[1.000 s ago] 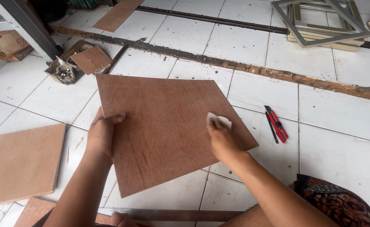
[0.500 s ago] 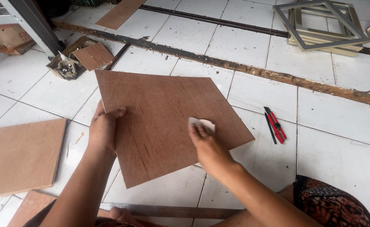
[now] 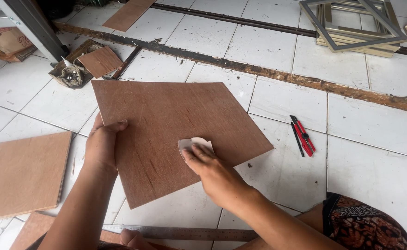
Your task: Sanding the edges and surfaces of plywood boards using sandpaper to smooth them.
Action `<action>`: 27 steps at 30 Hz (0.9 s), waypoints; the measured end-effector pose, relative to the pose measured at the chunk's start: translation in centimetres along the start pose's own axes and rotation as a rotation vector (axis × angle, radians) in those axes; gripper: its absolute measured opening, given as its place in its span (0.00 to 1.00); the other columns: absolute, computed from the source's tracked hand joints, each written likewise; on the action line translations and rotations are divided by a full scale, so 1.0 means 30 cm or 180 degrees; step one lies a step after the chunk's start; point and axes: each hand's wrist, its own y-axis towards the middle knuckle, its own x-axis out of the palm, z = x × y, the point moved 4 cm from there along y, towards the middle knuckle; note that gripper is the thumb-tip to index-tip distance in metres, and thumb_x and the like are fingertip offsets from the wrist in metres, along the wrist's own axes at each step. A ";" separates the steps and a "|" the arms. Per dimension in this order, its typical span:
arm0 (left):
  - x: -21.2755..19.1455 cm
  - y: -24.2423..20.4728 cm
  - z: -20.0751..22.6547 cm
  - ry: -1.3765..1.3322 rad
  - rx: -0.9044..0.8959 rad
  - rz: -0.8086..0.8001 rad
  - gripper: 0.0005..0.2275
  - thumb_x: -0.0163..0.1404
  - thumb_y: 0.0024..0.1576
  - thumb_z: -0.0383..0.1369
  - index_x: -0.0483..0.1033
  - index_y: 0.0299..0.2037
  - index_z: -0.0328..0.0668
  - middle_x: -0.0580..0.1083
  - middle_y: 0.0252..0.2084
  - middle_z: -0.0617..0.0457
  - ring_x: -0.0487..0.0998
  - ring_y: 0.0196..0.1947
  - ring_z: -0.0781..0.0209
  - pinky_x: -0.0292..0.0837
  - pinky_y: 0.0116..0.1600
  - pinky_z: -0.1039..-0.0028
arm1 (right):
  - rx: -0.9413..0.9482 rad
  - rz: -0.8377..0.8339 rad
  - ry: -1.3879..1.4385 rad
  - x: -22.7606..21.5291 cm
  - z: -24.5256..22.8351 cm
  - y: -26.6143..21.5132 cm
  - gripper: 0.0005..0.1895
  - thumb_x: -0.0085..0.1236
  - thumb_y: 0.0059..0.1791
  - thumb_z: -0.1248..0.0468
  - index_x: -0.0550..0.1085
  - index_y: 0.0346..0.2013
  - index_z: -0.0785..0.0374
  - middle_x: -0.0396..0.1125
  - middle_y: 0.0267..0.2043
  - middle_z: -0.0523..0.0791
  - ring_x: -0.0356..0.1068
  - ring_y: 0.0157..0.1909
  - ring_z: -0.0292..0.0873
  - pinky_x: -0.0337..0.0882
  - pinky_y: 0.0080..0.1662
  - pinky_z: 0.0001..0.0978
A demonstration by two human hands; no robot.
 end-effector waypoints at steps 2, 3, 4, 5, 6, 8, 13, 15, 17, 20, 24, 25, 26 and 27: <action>0.003 0.006 0.005 -0.0004 0.0041 -0.0026 0.26 0.45 0.44 0.29 0.62 0.56 0.61 0.66 0.50 0.42 0.69 0.47 0.44 0.68 0.44 0.60 | 0.0432 -0.0005 -0.0228 0.021 0.186 0.002 0.26 0.36 0.41 0.79 0.57 0.55 0.70 0.55 0.53 0.63 0.54 0.58 0.59 0.58 0.54 0.45; 0.003 0.004 0.008 0.0000 0.0067 -0.0054 0.26 0.45 0.44 0.29 0.62 0.56 0.61 0.66 0.50 0.42 0.69 0.47 0.44 0.68 0.43 0.60 | 0.0872 -0.0020 -0.0447 0.029 0.283 -0.005 0.26 0.35 0.41 0.79 0.56 0.55 0.73 0.55 0.53 0.63 0.55 0.58 0.58 0.58 0.55 0.45; 0.005 0.001 0.020 -0.0018 0.0103 -0.0064 0.26 0.45 0.44 0.29 0.62 0.56 0.61 0.66 0.50 0.42 0.69 0.47 0.44 0.68 0.43 0.60 | 0.0862 0.0014 -0.0468 0.095 0.477 0.002 0.26 0.35 0.41 0.79 0.56 0.55 0.73 0.55 0.53 0.63 0.55 0.58 0.58 0.58 0.55 0.45; 0.007 -0.003 0.029 -0.0021 0.0089 -0.0074 0.26 0.45 0.44 0.28 0.62 0.56 0.59 0.65 0.50 0.41 0.69 0.47 0.42 0.68 0.43 0.59 | 0.1721 -0.0152 -0.0558 0.167 0.703 -0.028 0.20 0.31 0.46 0.69 0.58 0.53 0.70 0.58 0.50 0.61 0.58 0.56 0.56 0.61 0.53 0.44; 0.004 -0.017 0.020 -0.0002 0.0028 -0.0086 0.26 0.45 0.44 0.28 0.61 0.57 0.58 0.64 0.51 0.39 0.68 0.47 0.40 0.67 0.43 0.58 | 0.2608 -0.0349 -0.0626 0.253 0.912 -0.117 0.19 0.27 0.51 0.59 0.59 0.50 0.68 0.60 0.46 0.60 0.61 0.54 0.55 0.64 0.51 0.44; 0.002 -0.009 0.009 0.0042 0.0030 -0.0065 0.26 0.45 0.44 0.29 0.62 0.56 0.60 0.65 0.50 0.40 0.68 0.47 0.41 0.68 0.43 0.59 | 0.2627 -0.0467 -0.0363 0.100 0.563 -0.053 0.20 0.27 0.50 0.63 0.54 0.55 0.67 0.56 0.49 0.61 0.57 0.56 0.57 0.63 0.52 0.47; 0.026 -0.055 0.059 -0.0067 -0.0275 -0.0077 0.27 0.35 0.45 0.23 0.57 0.59 0.56 0.65 0.54 0.43 0.65 0.55 0.52 0.60 0.55 0.64 | 0.0187 -0.0289 -0.0306 0.027 0.067 -0.012 0.31 0.36 0.39 0.80 0.49 0.58 0.72 0.42 0.59 0.66 0.44 0.59 0.61 0.54 0.56 0.38; -0.001 0.027 0.002 0.0052 0.0032 -0.0054 0.26 0.45 0.45 0.27 0.61 0.56 0.60 0.65 0.50 0.41 0.69 0.47 0.43 0.67 0.44 0.57 | 0.0997 -0.0471 -0.0010 -0.030 0.094 -0.006 0.23 0.32 0.46 0.75 0.53 0.57 0.72 0.51 0.54 0.66 0.53 0.57 0.61 0.62 0.51 0.48; -0.008 0.023 -0.003 0.0025 -0.0001 -0.0085 0.26 0.44 0.45 0.27 0.61 0.57 0.59 0.65 0.50 0.40 0.68 0.47 0.41 0.67 0.43 0.57 | 0.1805 -0.0543 -0.0184 0.110 0.486 -0.023 0.20 0.29 0.49 0.66 0.55 0.54 0.72 0.55 0.50 0.65 0.56 0.56 0.60 0.63 0.51 0.49; -0.007 0.021 -0.010 0.0013 -0.0008 -0.0101 0.26 0.44 0.45 0.28 0.61 0.57 0.59 0.65 0.49 0.40 0.68 0.47 0.41 0.67 0.43 0.57 | 0.2693 -0.0560 -0.0422 0.177 0.707 -0.085 0.19 0.27 0.50 0.60 0.60 0.48 0.70 0.62 0.44 0.61 0.62 0.52 0.58 0.66 0.48 0.49; -0.004 0.023 -0.005 0.0110 0.0028 -0.0095 0.26 0.44 0.45 0.27 0.60 0.57 0.59 0.65 0.50 0.40 0.68 0.47 0.42 0.66 0.44 0.55 | 0.1557 -0.0713 -0.0763 0.044 0.141 -0.027 0.25 0.33 0.44 0.74 0.50 0.57 0.73 0.52 0.52 0.65 0.57 0.52 0.60 0.71 0.36 0.56; -0.010 0.026 -0.012 0.0121 0.0013 -0.0086 0.26 0.44 0.45 0.27 0.60 0.57 0.59 0.65 0.50 0.40 0.68 0.47 0.42 0.66 0.44 0.55 | 0.1556 -0.0730 -0.0750 0.060 0.101 -0.032 0.25 0.33 0.44 0.74 0.50 0.57 0.73 0.52 0.52 0.65 0.57 0.52 0.60 0.71 0.36 0.56; -0.007 0.032 -0.012 0.0092 -0.0021 -0.0102 0.26 0.44 0.46 0.26 0.60 0.57 0.59 0.65 0.50 0.40 0.68 0.48 0.42 0.66 0.44 0.55 | 0.0641 -0.0250 -0.0606 0.052 0.029 -0.018 0.25 0.35 0.43 0.75 0.54 0.56 0.70 0.54 0.51 0.65 0.58 0.52 0.61 0.68 0.42 0.51; -0.004 0.037 -0.011 0.0062 -0.0055 -0.0118 0.27 0.43 0.46 0.26 0.59 0.58 0.60 0.65 0.51 0.41 0.68 0.48 0.41 0.66 0.44 0.55 | -0.0269 0.0235 -0.0455 0.041 -0.047 -0.019 0.25 0.38 0.42 0.76 0.57 0.56 0.68 0.56 0.50 0.66 0.58 0.53 0.62 0.64 0.48 0.46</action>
